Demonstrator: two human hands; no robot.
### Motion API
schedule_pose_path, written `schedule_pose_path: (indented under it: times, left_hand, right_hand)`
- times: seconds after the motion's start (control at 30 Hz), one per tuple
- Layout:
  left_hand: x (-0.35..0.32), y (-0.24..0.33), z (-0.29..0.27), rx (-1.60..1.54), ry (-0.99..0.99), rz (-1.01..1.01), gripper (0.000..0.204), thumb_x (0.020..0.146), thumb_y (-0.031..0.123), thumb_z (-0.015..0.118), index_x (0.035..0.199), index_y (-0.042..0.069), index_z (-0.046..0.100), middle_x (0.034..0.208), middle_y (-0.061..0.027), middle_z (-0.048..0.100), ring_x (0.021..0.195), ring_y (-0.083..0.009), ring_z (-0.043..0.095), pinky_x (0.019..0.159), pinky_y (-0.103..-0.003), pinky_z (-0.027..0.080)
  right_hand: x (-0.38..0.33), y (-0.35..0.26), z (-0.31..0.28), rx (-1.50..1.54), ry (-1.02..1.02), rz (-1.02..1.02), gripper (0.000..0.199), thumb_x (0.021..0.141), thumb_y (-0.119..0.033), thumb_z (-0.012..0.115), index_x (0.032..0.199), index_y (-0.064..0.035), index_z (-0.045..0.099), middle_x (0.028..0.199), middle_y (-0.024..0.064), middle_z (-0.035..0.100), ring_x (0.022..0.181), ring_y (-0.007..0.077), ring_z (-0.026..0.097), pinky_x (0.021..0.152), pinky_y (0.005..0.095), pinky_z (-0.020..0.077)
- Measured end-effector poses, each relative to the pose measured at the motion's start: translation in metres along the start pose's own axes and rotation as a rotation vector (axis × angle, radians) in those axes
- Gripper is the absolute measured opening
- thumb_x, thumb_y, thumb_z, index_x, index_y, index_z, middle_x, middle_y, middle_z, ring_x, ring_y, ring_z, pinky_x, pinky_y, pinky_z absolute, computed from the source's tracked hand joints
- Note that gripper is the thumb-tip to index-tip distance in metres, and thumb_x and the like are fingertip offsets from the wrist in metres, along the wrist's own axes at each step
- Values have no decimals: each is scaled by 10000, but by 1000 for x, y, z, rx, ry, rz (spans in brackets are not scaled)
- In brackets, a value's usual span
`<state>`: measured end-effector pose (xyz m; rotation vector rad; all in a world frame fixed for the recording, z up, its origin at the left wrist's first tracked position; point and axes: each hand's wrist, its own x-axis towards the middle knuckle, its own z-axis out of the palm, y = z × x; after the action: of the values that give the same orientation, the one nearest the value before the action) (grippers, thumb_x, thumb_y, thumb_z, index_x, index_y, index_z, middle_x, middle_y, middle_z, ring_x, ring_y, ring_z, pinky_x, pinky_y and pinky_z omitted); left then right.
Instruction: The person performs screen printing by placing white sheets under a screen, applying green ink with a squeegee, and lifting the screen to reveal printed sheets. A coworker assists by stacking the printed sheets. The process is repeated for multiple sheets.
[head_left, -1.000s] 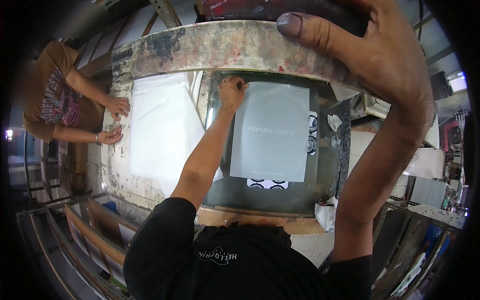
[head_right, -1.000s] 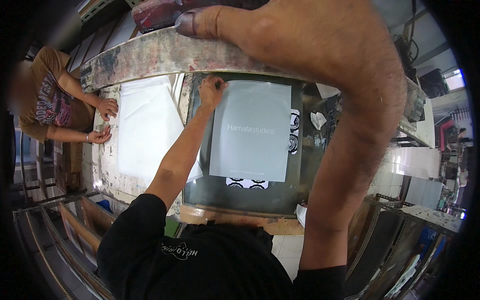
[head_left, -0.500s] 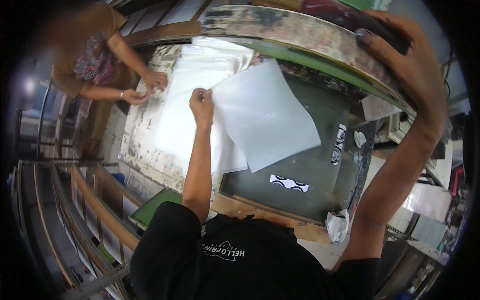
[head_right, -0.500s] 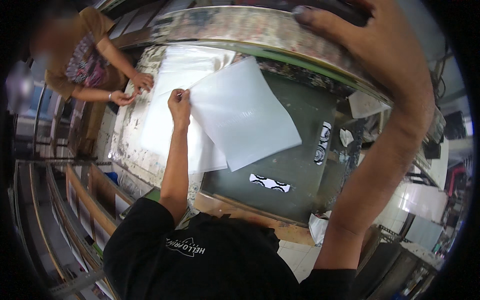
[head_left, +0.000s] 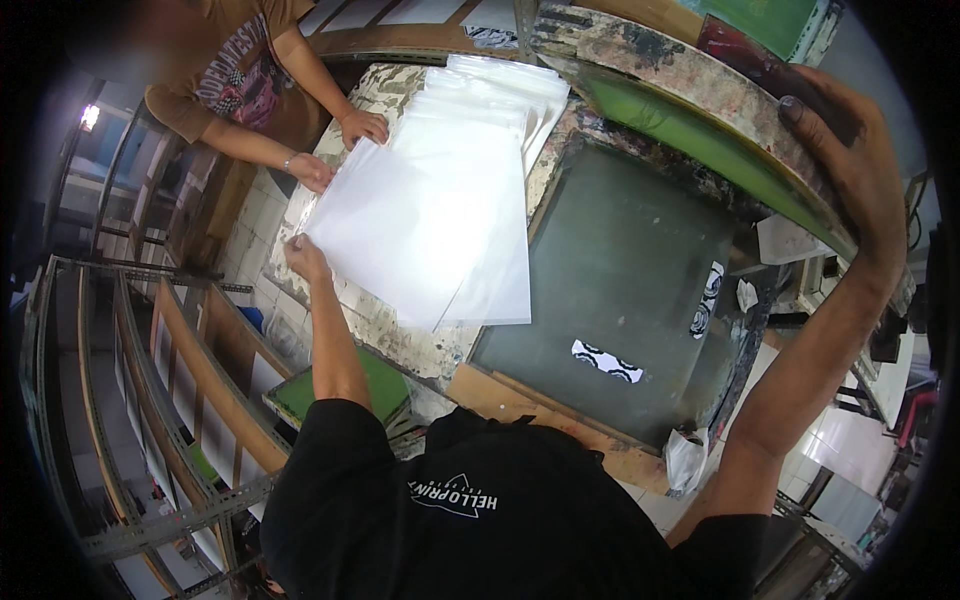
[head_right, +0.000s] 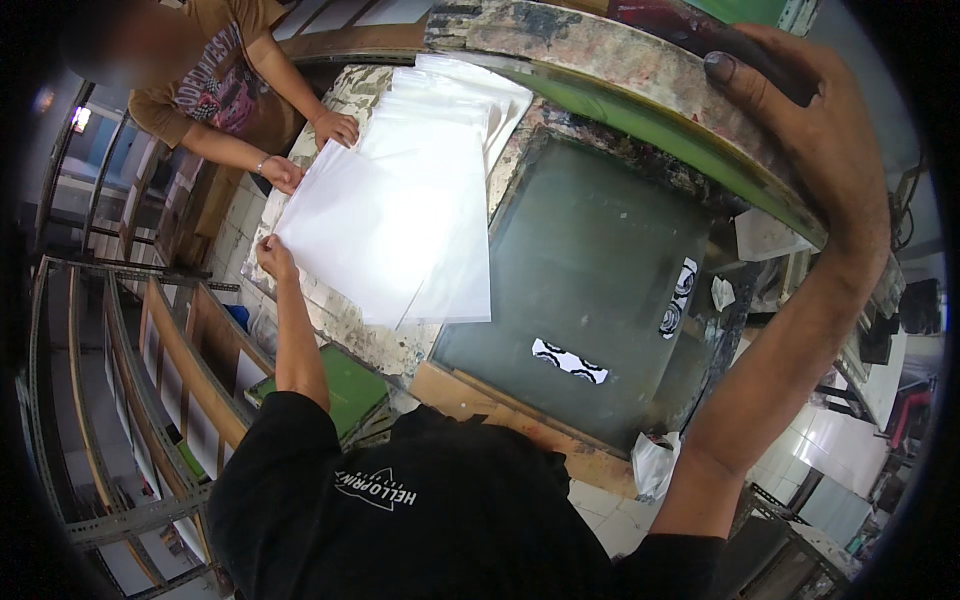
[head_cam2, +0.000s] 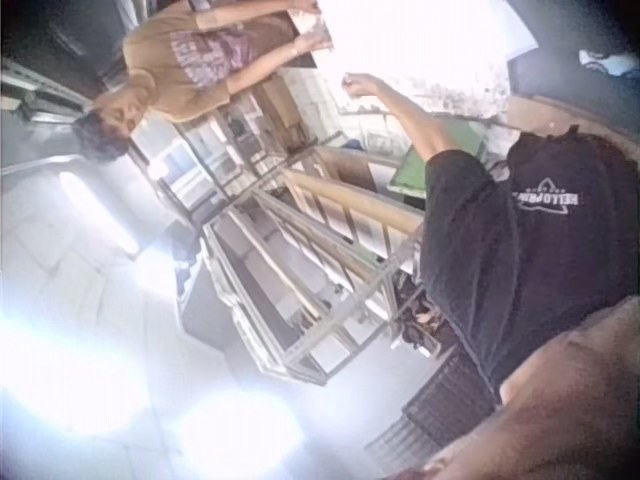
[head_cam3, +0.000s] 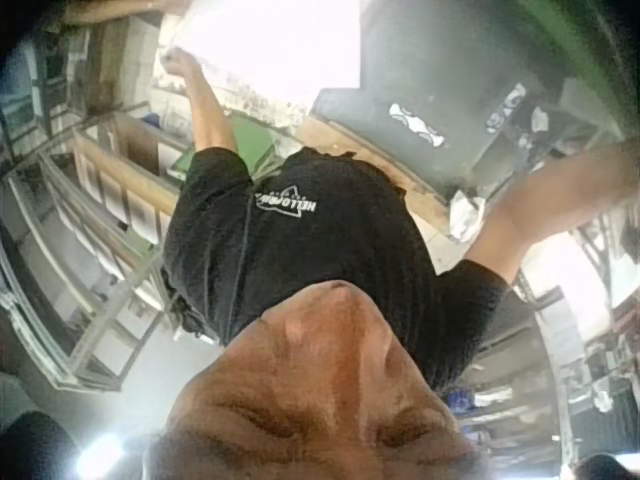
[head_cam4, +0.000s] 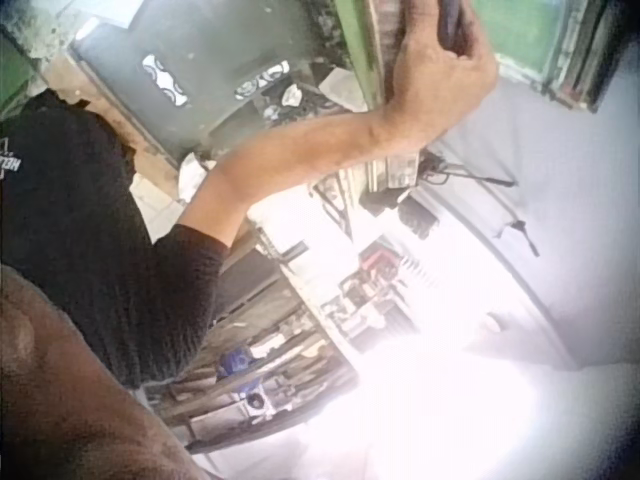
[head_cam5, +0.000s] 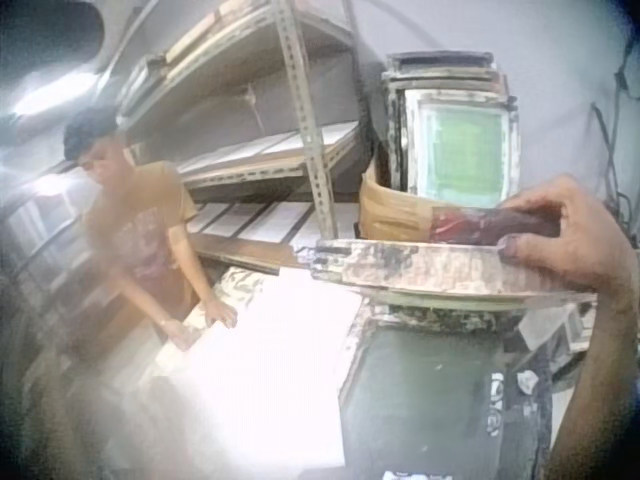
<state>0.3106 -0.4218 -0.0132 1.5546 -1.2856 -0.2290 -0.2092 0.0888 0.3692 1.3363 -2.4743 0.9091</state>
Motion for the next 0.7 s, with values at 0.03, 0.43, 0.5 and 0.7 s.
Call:
schedule_pose_path:
  times: [0.03, 0.43, 0.5, 0.7]
  left_hand:
    - [-14, 15, 3, 250, 189, 164, 343, 897, 276, 768, 1044, -13, 657, 970, -138, 664, 920, -312, 616, 852, -406, 494]
    - [-326, 128, -70, -137, -1149, 635, 333, 665, 311, 910, 920, 128, 798, 1033, -63, 670, 982, -272, 640, 868, -410, 453]
    - [-330, 123, -71, -163, -1073, 673, 272, 685, 303, 892, 852, 114, 791, 1006, -45, 654, 939, -260, 626, 849, -400, 422]
    - [-323, 107, -57, -296, -1136, 437, 105, 757, 126, 841, 821, 70, 780, 906, -61, 718, 919, -265, 640, 828, -393, 466]
  right_hand:
    - [-1, -3, 1, 18, -17, 16, 628, 844, -489, 808, 1270, -40, 702, 1184, 174, 719, 1089, 243, 689, 970, 343, 510]
    - [-4, 5, -2, 89, -62, 57, 620, 873, -446, 798, 1312, -27, 675, 1158, 159, 734, 1063, 217, 703, 966, 321, 521]
    - [-4, 7, -3, 56, -53, 42, 627, 870, -452, 800, 1317, -30, 673, 1166, 162, 731, 1056, 216, 705, 961, 320, 526]
    - [-4, 8, -3, 9, -19, -43, 627, 868, -457, 799, 1310, -29, 678, 1160, 166, 729, 996, 216, 722, 906, 318, 551]
